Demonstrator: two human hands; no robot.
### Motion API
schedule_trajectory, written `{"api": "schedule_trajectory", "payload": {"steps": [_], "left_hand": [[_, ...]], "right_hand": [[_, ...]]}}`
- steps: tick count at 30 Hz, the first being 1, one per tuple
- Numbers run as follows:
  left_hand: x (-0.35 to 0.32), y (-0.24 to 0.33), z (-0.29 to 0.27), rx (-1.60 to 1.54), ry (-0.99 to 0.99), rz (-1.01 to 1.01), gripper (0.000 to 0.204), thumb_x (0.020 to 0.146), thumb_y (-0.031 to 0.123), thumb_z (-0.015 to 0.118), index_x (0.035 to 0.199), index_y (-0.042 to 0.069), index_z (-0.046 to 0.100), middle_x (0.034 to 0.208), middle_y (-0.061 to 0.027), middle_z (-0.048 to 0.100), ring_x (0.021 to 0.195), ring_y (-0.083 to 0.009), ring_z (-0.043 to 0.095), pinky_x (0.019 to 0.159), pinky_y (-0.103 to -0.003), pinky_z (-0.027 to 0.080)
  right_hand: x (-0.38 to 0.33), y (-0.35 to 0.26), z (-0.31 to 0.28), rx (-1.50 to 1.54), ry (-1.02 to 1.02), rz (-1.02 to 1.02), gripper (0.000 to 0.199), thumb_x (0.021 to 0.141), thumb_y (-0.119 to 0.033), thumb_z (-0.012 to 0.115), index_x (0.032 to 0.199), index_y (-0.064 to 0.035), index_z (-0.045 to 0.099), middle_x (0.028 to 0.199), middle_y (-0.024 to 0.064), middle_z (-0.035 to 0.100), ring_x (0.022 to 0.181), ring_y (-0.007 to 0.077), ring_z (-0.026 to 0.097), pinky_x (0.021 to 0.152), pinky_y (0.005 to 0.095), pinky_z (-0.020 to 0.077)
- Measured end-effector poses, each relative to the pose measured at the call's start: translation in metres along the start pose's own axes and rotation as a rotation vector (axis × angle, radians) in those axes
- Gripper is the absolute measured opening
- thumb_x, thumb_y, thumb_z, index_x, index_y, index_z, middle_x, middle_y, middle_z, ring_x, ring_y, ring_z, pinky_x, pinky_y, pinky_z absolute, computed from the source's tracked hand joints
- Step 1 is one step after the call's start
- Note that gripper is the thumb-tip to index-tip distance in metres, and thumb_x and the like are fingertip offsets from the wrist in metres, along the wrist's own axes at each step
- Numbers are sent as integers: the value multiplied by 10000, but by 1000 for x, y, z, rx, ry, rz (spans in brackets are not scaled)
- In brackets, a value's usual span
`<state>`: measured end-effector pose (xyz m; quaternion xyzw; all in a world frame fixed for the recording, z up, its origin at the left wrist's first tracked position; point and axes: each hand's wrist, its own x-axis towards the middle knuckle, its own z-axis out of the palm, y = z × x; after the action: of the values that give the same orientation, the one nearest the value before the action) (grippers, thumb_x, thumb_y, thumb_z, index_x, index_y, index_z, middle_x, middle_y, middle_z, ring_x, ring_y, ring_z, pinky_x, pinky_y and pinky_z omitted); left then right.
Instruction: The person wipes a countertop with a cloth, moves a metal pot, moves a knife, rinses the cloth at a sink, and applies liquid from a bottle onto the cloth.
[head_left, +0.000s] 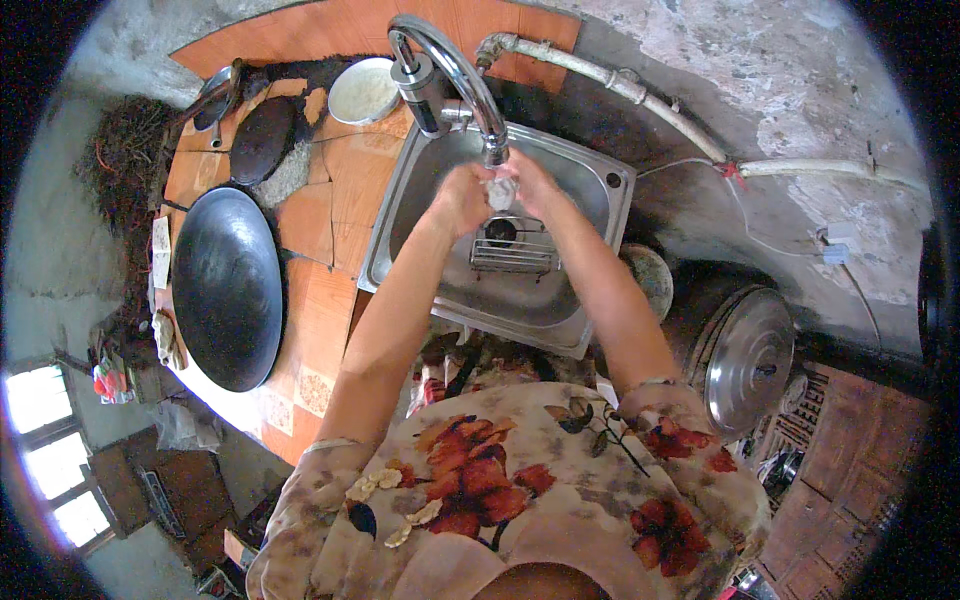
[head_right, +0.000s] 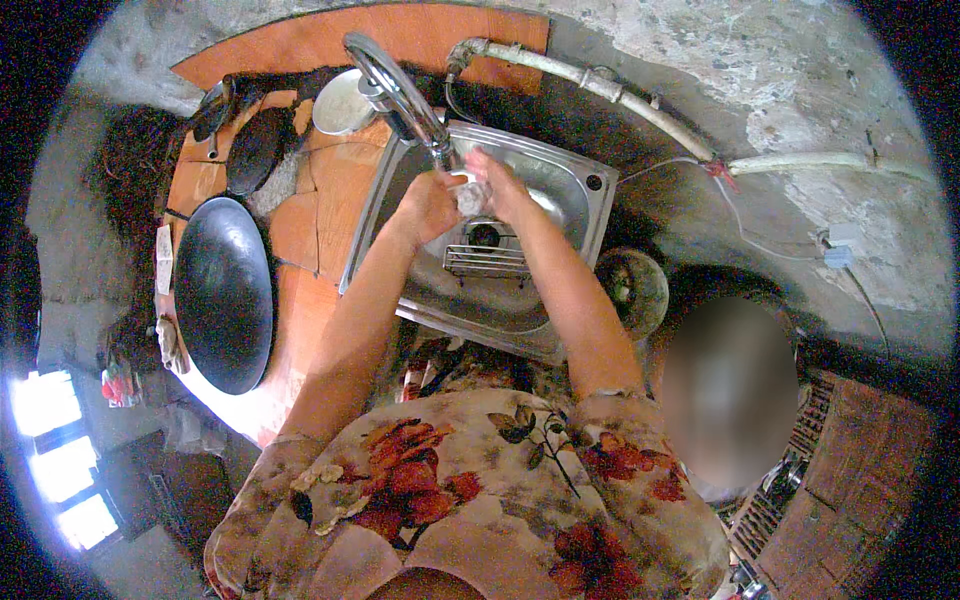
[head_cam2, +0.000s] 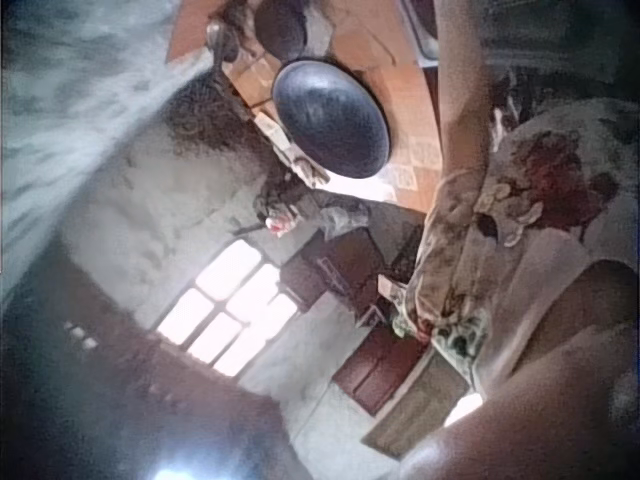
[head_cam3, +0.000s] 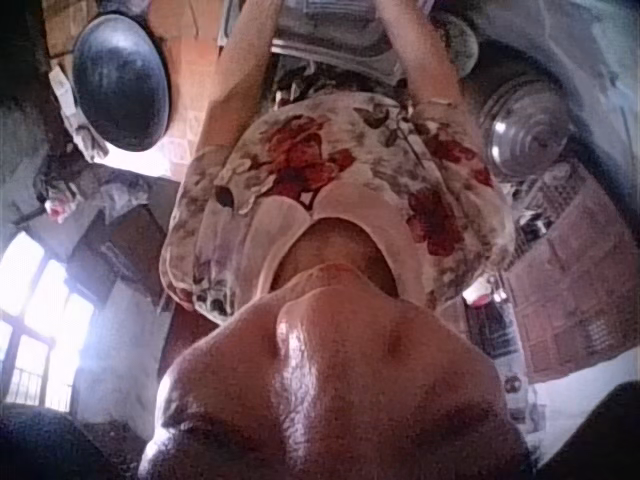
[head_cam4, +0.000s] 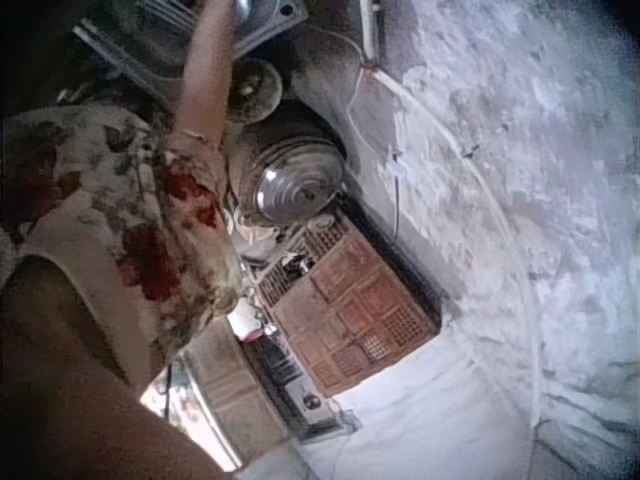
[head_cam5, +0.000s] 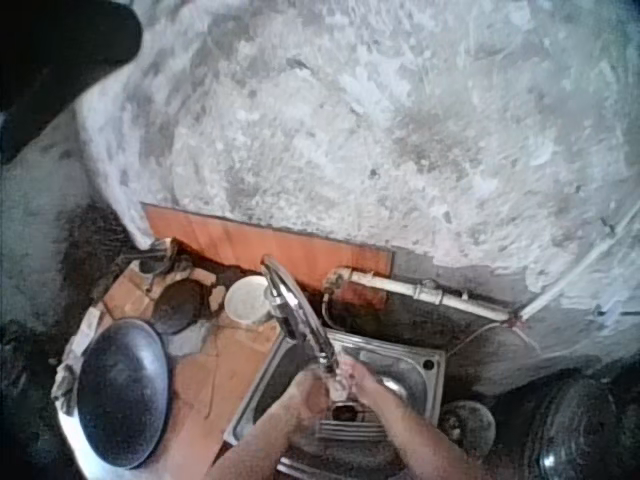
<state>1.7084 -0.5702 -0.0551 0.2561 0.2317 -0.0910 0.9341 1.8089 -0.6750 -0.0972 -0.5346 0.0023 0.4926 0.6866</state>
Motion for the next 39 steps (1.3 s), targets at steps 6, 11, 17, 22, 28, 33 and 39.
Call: {"api": "schedule_trajectory", "payload": {"steps": [6,11,17,22,28,33,39], "left_hand": [[0,-6,22,1306,314,416,196,766,130,610,896,-17,613,827,-145,658,740,-265,646,687,-388,518],[17,-27,7,1168,572,565,165,798,175,646,879,33,670,722,-33,634,609,-117,584,560,-276,479],[22,-44,-4,1001,525,422,177,814,175,630,889,18,662,755,-31,626,665,-107,575,565,-259,477],[28,-56,-3,1020,462,403,241,839,213,626,927,-10,651,806,-51,640,717,-117,595,597,-256,492],[27,-63,26,906,462,342,257,817,196,649,983,1,632,851,-74,654,696,-129,607,592,-249,496],[22,-48,-2,1114,544,550,264,769,72,692,1021,4,646,787,-80,665,618,-135,609,542,-220,477],[5,-12,-6,187,528,493,104,813,10,655,902,-26,616,764,-67,628,612,-152,603,536,-251,519]], "right_hand": [[-23,5,-10,520,-185,24,323,921,-307,522,1110,-49,561,1038,133,608,952,265,597,824,460,479],[-6,18,-44,397,-152,24,240,906,-226,566,1008,-9,544,862,103,578,693,216,570,546,305,474],[-18,11,-54,362,277,40,331,912,-355,557,947,-34,487,684,26,421,469,105,363,353,219,232],[-19,2,-50,287,374,-22,309,935,-396,500,907,-89,502,663,-2,420,444,114,372,341,217,223],[-17,11,-55,311,305,-82,224,948,-293,474,913,-86,553,745,15,536,596,176,536,509,323,450],[-38,-8,-36,243,-129,-155,321,959,-223,461,1150,22,540,1085,105,612,978,266,583,850,402,476],[-57,-28,-67,-65,81,-332,295,962,-190,468,1129,40,548,1036,174,631,853,266,661,755,355,560]]}}
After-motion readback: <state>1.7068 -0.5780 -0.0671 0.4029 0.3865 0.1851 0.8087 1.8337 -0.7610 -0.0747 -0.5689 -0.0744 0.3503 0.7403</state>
